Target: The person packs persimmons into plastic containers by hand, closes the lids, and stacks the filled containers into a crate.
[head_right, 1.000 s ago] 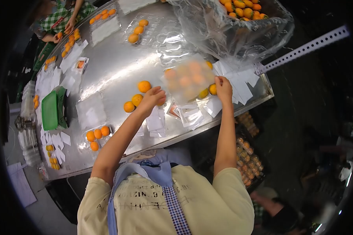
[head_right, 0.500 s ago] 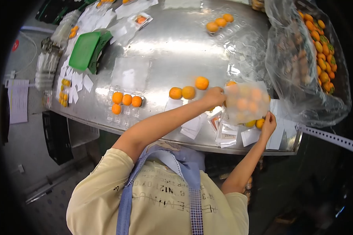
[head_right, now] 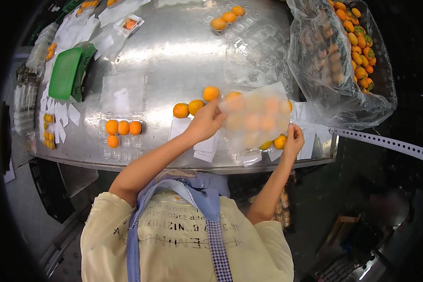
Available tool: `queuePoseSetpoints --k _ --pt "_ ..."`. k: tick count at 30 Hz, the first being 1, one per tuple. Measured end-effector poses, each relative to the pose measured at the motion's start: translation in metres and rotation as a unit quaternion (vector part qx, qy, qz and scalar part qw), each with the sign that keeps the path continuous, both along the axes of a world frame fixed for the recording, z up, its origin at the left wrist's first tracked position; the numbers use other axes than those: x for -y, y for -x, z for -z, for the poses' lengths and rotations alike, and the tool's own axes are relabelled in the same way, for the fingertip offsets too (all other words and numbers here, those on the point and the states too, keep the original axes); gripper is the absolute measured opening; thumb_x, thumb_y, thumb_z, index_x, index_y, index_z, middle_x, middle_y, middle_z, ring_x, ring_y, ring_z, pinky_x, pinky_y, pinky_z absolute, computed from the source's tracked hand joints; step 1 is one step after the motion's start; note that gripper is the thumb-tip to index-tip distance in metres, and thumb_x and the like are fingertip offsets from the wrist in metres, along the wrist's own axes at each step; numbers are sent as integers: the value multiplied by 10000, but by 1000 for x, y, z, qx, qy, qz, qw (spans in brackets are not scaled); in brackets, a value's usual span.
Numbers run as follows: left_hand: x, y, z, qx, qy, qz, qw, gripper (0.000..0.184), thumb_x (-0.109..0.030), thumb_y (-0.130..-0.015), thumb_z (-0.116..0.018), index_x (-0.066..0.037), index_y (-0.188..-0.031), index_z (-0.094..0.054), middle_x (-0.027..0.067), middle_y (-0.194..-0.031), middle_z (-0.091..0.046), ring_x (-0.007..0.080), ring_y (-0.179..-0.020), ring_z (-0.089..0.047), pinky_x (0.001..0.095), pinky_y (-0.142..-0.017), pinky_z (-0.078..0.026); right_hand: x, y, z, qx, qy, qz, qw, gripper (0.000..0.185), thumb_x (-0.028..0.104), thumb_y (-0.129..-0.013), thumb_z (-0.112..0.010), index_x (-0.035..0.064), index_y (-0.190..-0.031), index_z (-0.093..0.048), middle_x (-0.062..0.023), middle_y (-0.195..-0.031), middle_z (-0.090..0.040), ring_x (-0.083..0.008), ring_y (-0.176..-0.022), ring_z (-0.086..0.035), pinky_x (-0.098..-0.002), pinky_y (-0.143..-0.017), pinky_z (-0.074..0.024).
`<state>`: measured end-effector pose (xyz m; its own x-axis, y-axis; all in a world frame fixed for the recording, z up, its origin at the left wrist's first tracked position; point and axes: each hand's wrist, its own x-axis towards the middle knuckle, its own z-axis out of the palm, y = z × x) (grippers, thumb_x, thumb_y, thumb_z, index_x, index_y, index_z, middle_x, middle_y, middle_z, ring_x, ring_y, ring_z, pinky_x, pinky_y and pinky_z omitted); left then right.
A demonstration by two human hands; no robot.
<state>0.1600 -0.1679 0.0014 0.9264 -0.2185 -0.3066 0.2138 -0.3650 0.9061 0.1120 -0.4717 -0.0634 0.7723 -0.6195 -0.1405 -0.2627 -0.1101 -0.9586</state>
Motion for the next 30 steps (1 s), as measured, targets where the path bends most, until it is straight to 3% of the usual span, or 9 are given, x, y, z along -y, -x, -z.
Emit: queuePoseSetpoints --k 2,5,10,14,17,18,21,26,30 --pt "-14 12 -10 7 23 9 1000 212 -117 -866 -582 34 -990 -499 143 -826 -604 215 -714 -617 341 -647 -497 -9 6 -12 8 1 -10 1000 201 154 -906 -616 -25 -997 -626 -38 -904 -625 -98 -810 -550 -230 -727 -437" --pt "-40 35 -23 26 91 -23 995 188 -96 -877 -590 24 -991 -503 118 -804 -594 173 -685 -595 317 -620 -486 -31 12 -32 18 -23 -35 999 196 145 -914 -603 -25 -1010 -622 -54 -941 -627 -113 -845 -560 -242 -760 -450" --pt "-102 79 -41 28 73 -103 992 256 -121 -877 -603 8 -1070 -495 129 -821 -598 199 -707 -596 326 -637 -479 -98 4 -60 23 -29 -141 989 183 136 -932 -579 -22 -1017 -612 -59 -953 -633 -113 -851 -571 -255 -779 -468" --pt "-162 119 -48 -5 82 -186 979 254 -131 -886 -596 -4 -1083 -499 93 -869 -595 149 -762 -592 284 -645 -476 -162 -3 -59 33 -31 -212 976 161 125 -927 -582 -12 -1006 -609 -39 -916 -625 -95 -825 -568 -230 -755 -458" --pt "-209 154 -42 -7 148 -278 949 213 -104 -853 -601 -1 -1018 -514 98 -803 -598 194 -727 -593 323 -660 -467 -222 -4 -64 31 -39 -279 959 157 120 -918 -592 -8 -1008 -605 -29 -901 -618 -89 -819 -562 -220 -744 -448" --pt "-226 164 -40 7 140 -295 945 216 -107 -864 -593 -3 -1039 -520 72 -822 -597 155 -737 -582 301 -670 -469 -248 -5 -68 36 -44 -296 953 155 119 -918 -592 -7 -1007 -605 -28 -900 -617 -87 -819 -560 -222 -744 -448" --pt "-285 197 -53 -29 150 -363 919 241 -102 -863 -597 2 -1066 -520 76 -848 -606 149 -756 -582 292 -686 -475 -326 -4 -79 38 -21 -359 932 166 120 -910 -596 -6 -1018 -607 -30 -907 -618 -89 -824 -557 -229 -749 -447" --pt "-387 253 -58 -29 185 -457 869 179 -84 -907 -556 -16 -1066 -511 24 -783 -594 49 -602 -521 196 -497 -413 -471 4 -84 47 1 -454 890 188 132 -897 -610 -9 -1022 -605 -27 -897 -601 -91 -816 -539 -226 -741 -441" --pt "-468 282 -46 26 173 -533 828 127 -62 -914 -538 -20 -1030 -509 6 -765 -549 34 -568 -476 175 -463 -386 -594 6 -78 73 -6 -534 842 184 136 -891 -615 -12 -1001 -602 -19 -872 -581 -85 -783 -504 -226 -707 -433"
